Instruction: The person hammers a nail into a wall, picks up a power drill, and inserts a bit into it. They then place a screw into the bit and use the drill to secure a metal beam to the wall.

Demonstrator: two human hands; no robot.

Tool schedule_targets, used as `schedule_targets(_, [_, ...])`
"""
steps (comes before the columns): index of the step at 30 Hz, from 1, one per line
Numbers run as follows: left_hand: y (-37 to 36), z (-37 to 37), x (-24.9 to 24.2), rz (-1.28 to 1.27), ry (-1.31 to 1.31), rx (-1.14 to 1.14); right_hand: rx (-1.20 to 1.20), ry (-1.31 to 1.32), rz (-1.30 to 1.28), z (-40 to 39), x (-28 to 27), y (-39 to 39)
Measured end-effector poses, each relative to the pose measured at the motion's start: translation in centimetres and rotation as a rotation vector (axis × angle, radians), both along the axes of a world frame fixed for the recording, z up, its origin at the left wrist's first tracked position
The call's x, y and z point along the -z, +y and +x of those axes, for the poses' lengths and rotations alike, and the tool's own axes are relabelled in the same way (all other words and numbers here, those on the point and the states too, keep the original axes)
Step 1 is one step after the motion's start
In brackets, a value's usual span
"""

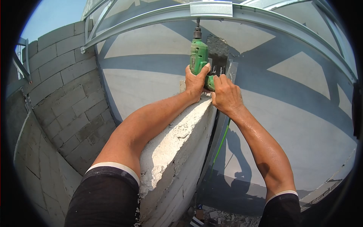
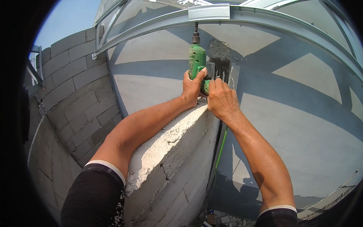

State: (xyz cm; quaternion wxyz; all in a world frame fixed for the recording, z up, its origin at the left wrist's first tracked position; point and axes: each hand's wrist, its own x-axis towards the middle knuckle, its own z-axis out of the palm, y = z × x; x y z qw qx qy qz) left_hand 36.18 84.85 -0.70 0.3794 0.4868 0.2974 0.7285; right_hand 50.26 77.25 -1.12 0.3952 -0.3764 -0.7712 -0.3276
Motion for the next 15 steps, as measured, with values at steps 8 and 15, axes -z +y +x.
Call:
schedule_targets(8, [-1.0,-0.4,-0.4,-0.048,0.047,0.167,0.011,-0.035,0.04,0.3,-0.6,-1.1])
schedule_targets(15, [-1.0,-0.6,-0.3,-0.221,0.067,0.358,0.053,-0.007,-0.065,1.8,1.2,-2.1])
